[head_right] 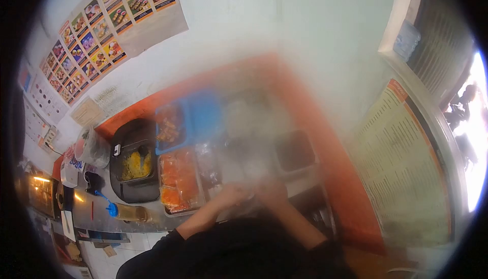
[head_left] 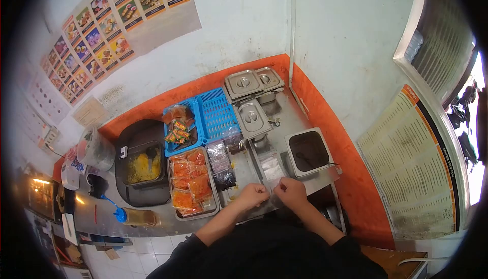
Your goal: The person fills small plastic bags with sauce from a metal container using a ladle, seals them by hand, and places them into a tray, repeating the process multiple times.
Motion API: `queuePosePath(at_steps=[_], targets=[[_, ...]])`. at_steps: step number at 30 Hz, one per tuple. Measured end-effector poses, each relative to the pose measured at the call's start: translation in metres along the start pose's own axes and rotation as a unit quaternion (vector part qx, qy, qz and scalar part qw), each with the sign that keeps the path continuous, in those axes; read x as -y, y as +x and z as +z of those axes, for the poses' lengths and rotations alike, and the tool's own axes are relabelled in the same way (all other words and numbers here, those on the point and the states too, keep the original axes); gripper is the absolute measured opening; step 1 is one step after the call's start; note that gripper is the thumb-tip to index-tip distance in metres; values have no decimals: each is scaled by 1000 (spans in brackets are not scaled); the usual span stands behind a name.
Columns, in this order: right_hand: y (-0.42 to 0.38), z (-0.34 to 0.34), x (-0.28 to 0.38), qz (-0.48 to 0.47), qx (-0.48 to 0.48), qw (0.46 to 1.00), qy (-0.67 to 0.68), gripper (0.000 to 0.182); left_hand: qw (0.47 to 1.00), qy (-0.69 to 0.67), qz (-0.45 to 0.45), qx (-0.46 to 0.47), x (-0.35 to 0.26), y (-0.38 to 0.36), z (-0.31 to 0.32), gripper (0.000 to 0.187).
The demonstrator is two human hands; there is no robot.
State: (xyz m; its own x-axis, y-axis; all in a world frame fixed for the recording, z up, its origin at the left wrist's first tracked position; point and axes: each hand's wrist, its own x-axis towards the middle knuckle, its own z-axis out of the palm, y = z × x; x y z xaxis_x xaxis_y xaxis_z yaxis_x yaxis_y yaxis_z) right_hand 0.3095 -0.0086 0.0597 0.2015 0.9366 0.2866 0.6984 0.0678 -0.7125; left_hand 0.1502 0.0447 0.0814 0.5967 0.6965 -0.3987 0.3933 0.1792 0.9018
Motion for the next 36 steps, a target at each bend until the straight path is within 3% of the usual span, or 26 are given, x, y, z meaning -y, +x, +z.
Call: queuePosePath(at_steps=[1,3,5,6,7,8,9,10,11,12,14,15,17,18,20,22,24,26,27,28,29,31,33,35,36], targets=[[0,0,-1,2,0,1000,0,13,1000,-5,-22,-11,-5,-2,1,19],[6,-3,-4,-56,32,985,157,10,999,-11,-41,-22,-4,2,1,19],[8,-7,-8,-90,38,989,109,16,995,-36,71,-56,10,12,-2,21],[7,-7,-10,-124,44,989,60,23,995,-36,71,-55,11,14,0,21],[5,-2,-13,-123,44,990,60,23,979,77,145,-119,11,16,3,21],[1,7,-18,-106,86,990,-25,26,941,188,216,-180,11,18,7,21],[1,7,-11,-87,129,982,-110,28,941,188,217,-178,4,16,11,21],[1,4,-4,-86,128,982,-111,28,922,281,200,-176,-2,14,15,20],[1,-1,4,-22,137,988,-75,26,894,372,182,-171,-10,11,17,20],[3,-8,12,42,144,988,-39,24,894,372,183,-169,-17,8,17,20],[6,-22,3,37,148,987,-42,24,948,279,136,-67,-28,4,15,31],[7,-28,-1,33,154,987,-43,23,948,279,137,-65,-27,6,16,31],[10,-49,20,19,172,983,-54,23,838,380,366,-138,-20,10,17,50],[9,-56,27,2,193,979,-67,23,840,379,366,-134,-18,10,19,50],[-1,-37,9,-19,159,986,-51,23,780,485,377,-121,-15,12,21,62],[-4,-34,1,-40,122,991,-35,22,805,461,360,-95,16,38,21,63],[-4,-45,-1,-41,92,988,116,21,831,436,340,-67,20,41,19,64],[5,-62,-29,-124,-128,984,-25,21,886,294,335,-125,1,25,13,67],[8,-66,-45,3,-248,965,80,21,887,293,335,-123,1,23,10,67],[11,-66,-66,128,-359,906,182,21,919,230,291,-137,3,21,8,67],[6,-65,-99,133,-364,905,178,21,945,166,244,-144,4,20,8,67],[5,-64,-140,244,-331,801,436,19,953,120,243,-131,3,21,8,69],[7,-62,-118,281,-309,832,365,15,965,29,236,-113,1,22,9,73],[9,-58,-110,316,-284,856,295,11,967,34,229,-108,-2,21,7,72],[7,-50,-121,231,-317,895,215,9,969,38,223,-105,-3,21,5,70]])
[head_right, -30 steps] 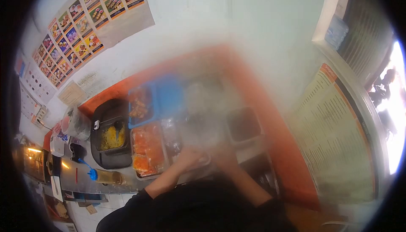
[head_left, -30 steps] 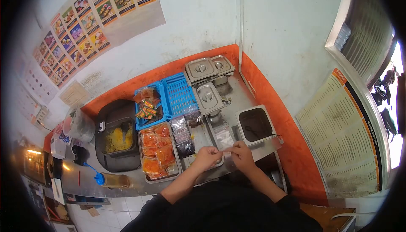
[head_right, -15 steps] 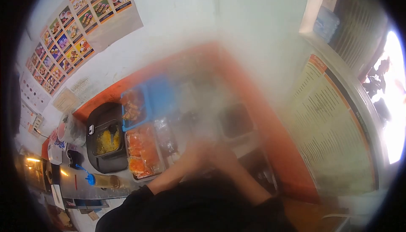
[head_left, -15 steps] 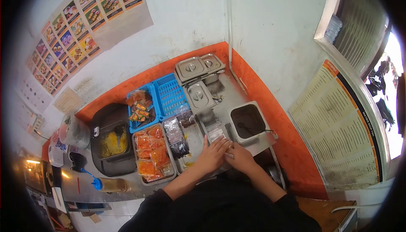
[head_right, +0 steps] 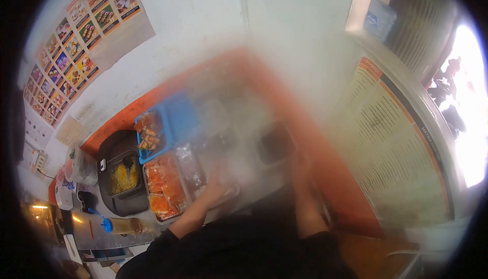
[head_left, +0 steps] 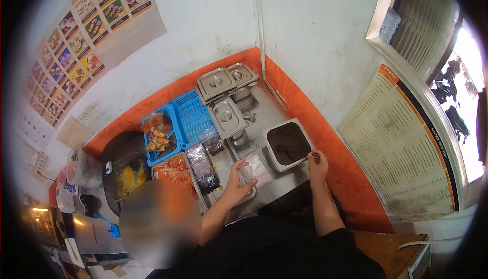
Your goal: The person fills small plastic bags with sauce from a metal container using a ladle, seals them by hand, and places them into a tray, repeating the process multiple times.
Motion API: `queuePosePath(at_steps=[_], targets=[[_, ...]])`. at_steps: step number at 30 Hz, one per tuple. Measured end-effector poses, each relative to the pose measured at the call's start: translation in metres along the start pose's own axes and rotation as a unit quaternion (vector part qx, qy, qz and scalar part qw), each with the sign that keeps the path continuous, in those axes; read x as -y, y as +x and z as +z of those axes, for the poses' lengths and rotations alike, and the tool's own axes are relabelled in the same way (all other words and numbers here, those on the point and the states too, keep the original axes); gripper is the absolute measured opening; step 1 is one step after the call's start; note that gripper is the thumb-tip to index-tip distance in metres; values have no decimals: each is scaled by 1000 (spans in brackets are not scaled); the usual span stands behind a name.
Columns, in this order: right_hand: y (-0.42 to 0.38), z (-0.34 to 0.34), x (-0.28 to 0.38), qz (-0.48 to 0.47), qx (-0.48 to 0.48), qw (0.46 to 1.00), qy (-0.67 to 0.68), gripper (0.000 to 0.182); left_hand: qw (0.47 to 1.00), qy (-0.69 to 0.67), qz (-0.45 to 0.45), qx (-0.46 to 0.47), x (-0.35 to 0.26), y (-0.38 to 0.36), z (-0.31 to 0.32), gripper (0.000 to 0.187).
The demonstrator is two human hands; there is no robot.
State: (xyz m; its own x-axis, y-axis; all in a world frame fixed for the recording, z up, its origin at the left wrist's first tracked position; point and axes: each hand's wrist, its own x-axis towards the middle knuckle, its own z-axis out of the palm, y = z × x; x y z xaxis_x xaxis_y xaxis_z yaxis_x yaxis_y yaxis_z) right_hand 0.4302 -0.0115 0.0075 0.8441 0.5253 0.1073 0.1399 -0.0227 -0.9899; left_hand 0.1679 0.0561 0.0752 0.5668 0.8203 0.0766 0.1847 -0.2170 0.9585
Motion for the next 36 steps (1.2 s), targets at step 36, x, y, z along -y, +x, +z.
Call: queuePosePath(at_steps=[36], targets=[[-29,-36,69,75,2,946,315,14,988,56,144,-3,57,150,67,58]])
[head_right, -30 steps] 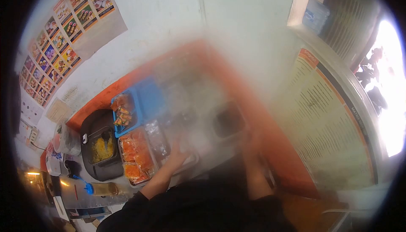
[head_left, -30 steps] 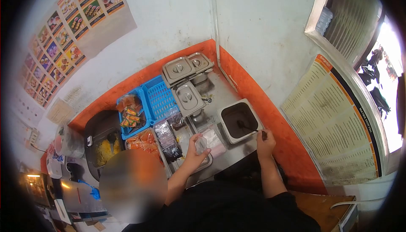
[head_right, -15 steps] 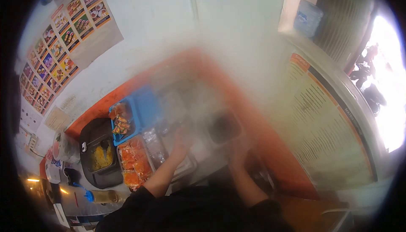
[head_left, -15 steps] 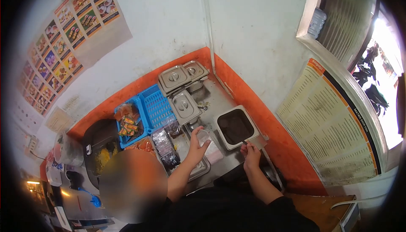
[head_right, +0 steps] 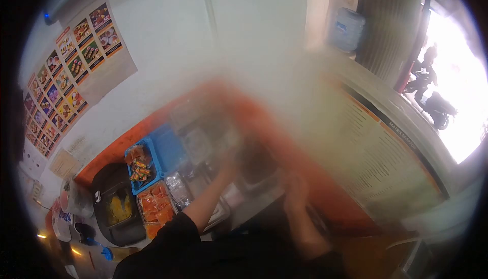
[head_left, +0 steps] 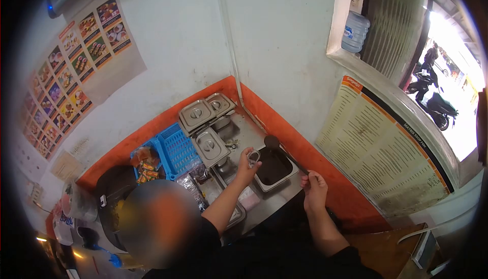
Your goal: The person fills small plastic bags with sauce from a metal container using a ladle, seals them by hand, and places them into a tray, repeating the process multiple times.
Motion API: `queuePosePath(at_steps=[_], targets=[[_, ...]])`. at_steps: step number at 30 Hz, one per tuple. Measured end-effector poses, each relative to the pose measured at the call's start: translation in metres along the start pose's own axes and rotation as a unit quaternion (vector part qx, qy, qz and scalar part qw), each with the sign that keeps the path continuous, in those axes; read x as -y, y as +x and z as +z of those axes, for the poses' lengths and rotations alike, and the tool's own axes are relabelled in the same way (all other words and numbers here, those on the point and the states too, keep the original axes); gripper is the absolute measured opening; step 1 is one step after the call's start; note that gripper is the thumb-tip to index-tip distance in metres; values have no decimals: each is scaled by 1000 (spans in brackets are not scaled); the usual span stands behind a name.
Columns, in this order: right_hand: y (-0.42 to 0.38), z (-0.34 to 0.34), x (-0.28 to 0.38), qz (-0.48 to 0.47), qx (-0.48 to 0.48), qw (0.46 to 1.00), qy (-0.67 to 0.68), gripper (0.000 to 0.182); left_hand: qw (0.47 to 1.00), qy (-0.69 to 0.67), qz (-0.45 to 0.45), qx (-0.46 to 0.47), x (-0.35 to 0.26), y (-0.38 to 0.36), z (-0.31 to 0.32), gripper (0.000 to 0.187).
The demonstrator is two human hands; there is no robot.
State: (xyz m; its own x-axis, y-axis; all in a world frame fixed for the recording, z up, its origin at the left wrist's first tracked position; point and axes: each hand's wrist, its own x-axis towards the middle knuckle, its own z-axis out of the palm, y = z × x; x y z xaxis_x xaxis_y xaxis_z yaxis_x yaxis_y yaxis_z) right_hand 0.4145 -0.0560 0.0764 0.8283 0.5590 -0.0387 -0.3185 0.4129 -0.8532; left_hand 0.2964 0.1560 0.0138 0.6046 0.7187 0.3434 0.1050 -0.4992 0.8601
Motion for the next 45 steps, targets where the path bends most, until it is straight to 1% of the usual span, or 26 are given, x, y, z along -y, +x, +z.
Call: queuePosePath(at_steps=[4,6,7,9,10,15,16,18,19,21,22,23,24,25,27,28,30,31,32,33,34,36,37,39,43,45], targets=[[1,14,24,-8,8,1000,-18,14,999,-42,-5,-3,19,10,20,58],[1,18,26,-53,46,997,-30,14,999,-45,10,18,29,15,25,58],[1,20,26,-53,47,997,-29,14,999,-45,10,17,12,13,21,58],[2,23,26,-75,79,993,-45,13,983,-180,-29,16,-21,7,11,58],[2,23,25,-75,80,993,-44,13,983,-179,-28,15,-24,8,9,58],[4,19,14,-114,93,975,-166,13,971,-229,-58,23,-47,7,2,57],[4,19,13,-114,94,975,-165,13,972,-229,-57,22,-30,10,8,57],[3,18,12,-148,103,958,-221,13,994,-109,14,12,13,19,24,57],[-1,23,17,-148,103,958,-221,13,994,-109,14,11,-10,16,15,57],[-11,36,29,-155,109,959,-213,12,966,-245,-81,26,-53,6,-1,57],[-9,31,26,-155,109,959,-212,12,966,-245,-81,25,-51,6,-1,57],[-6,22,21,-255,125,898,-335,11,968,-239,-78,13,-48,6,1,56],[-4,17,18,-348,138,812,-448,10,970,-233,-75,2,-44,6,2,55],[-8,24,27,-348,138,812,-448,10,970,-232,-75,2,-28,8,6,55],[-18,37,47,-341,198,816,-422,9,994,-107,4,18,0,14,14,53],[-18,36,44,-342,197,816,-422,9,994,-107,5,18,-19,12,8,53],[-16,30,31,-297,166,867,-366,10,960,-272,-68,24,-52,6,-3,51],[-15,29,26,-297,166,867,-365,10,960,-272,-67,24,-38,7,3,51],[-13,27,22,-204,133,933,-264,11,979,-204,-24,13,-15,10,11,51],[-12,25,16,-106,97,977,-158,12,991,-136,20,1,-1,12,17,52],[-6,18,8,-106,97,977,-157,12,991,-135,20,1,-19,9,10,52],[6,6,0,-83,105,983,-129,15,963,-259,-75,11,-52,2,-1,54],[7,5,1,-83,105,983,-128,15,963,-258,-75,11,-51,2,-1,54],[7,8,4,2,48,998,-44,15,968,-245,-48,11,-48,1,-1,56],[26,-11,-21,-32,30,997,-65,14,965,-257,-57,-1,-42,-1,0,57],[35,-25,-44,0,-15,994,-112,15,995,-94,15,-1,-31,2,0,56]])
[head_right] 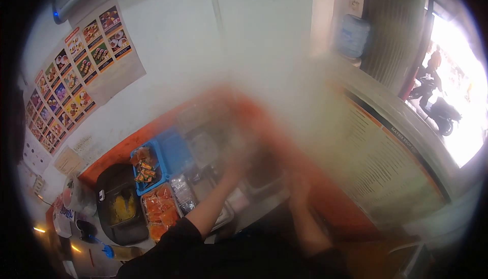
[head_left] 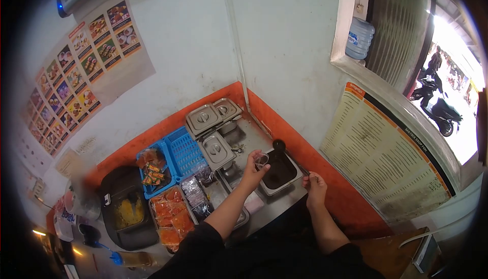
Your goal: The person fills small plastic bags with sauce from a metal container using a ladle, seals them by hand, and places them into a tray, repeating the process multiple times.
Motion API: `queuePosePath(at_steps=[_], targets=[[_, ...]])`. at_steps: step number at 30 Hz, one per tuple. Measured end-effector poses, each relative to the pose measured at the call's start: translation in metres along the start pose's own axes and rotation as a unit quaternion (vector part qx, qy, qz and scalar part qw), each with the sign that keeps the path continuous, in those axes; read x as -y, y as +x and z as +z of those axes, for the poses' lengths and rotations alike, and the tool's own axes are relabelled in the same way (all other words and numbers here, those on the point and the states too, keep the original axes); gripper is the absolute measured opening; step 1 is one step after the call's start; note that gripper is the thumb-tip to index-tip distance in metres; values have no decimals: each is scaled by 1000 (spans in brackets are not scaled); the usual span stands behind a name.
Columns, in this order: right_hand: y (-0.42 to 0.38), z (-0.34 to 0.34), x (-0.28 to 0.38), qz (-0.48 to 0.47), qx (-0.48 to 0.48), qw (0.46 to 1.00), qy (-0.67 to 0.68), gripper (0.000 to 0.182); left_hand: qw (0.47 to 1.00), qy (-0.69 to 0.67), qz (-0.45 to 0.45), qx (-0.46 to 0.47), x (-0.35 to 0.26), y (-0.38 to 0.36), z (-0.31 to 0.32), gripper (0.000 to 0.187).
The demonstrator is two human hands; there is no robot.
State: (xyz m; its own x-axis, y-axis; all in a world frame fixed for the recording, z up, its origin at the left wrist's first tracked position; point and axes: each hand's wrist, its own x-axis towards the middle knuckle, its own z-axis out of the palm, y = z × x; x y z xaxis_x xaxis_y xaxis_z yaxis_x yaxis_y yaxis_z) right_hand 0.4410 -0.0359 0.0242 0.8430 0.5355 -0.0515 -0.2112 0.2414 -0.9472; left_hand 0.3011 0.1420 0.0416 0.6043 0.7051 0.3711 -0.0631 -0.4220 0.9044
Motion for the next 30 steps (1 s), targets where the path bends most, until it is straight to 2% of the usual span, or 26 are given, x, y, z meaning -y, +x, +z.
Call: queuePosePath(at_steps=[1,3,4,5,6,7,8,9,10,11,12,13,15,16,17,18,20,22,25,27,28,30], targets=[[-3,-1,-4,0,1,1000,0,15,1000,0,0,-1,-20,-1,-4,56],[-6,0,-11,76,55,994,-55,18,997,-63,-49,-7,-61,-8,-13,57],[-6,6,-9,76,58,994,-55,18,997,-62,-49,-10,-68,-11,-17,57],[-5,11,-7,-152,58,944,-288,22,985,-168,-35,20,-73,-15,-21,53],[-5,19,-3,-365,51,792,-487,26,961,-271,-21,51,-74,-18,-26,50],[-15,32,14,-355,50,826,-435,35,961,-270,-23,48,-60,-17,-34,50],[-21,45,39,-353,53,826,-435,35,929,-332,-72,145,-36,-13,-42,47],[-23,59,66,-308,141,842,-421,35,882,-389,-120,239,-22,-11,-47,45],[-30,69,82,-258,229,849,-401,34,882,-389,-122,237,-54,-16,-49,45],[-39,77,88,-257,231,849,-401,34,928,-294,-87,212,-118,-22,-53,44],[-48,85,92,-189,305,894,-269,29,962,-193,-50,184,-158,-27,-55,46],[-54,92,92,-116,371,912,-129,23,963,-193,-50,182,-165,-30,-55,46],[-58,98,89,-95,380,914,-107,18,930,-306,-65,191,-172,-34,-55,37],[-61,101,86,-74,385,916,-86,12,931,-306,-65,188,-169,-38,-56,37],[-62,103,80,-128,353,921,-105,8,954,-259,-91,122,-164,-44,-56,32],[-63,105,82,-128,356,920,-105,8,969,-211,-115,55,-162,-48,-57,26],[-66,107,88,-93,339,932,-88,9,967,-214,-132,40,-161,-54,-61,21],[-66,109,81,-104,328,935,-88,8,964,-218,-147,25,-163,-56,-62,17],[-65,110,75,-121,328,932,-92,8,980,-155,-117,-32,-162,-61,-57,9],[-66,112,79,-130,338,928,-94,8,998,-49,-28,-40,-150,-63,-55,7],[-69,115,88,-155,345,920,-104,7,998,-49,-29,-42,-150,-64,-54,7],[-72,115,93,-180,352,912,-114,7,984,-137,-96,-59,-157,-68,-53,11]])
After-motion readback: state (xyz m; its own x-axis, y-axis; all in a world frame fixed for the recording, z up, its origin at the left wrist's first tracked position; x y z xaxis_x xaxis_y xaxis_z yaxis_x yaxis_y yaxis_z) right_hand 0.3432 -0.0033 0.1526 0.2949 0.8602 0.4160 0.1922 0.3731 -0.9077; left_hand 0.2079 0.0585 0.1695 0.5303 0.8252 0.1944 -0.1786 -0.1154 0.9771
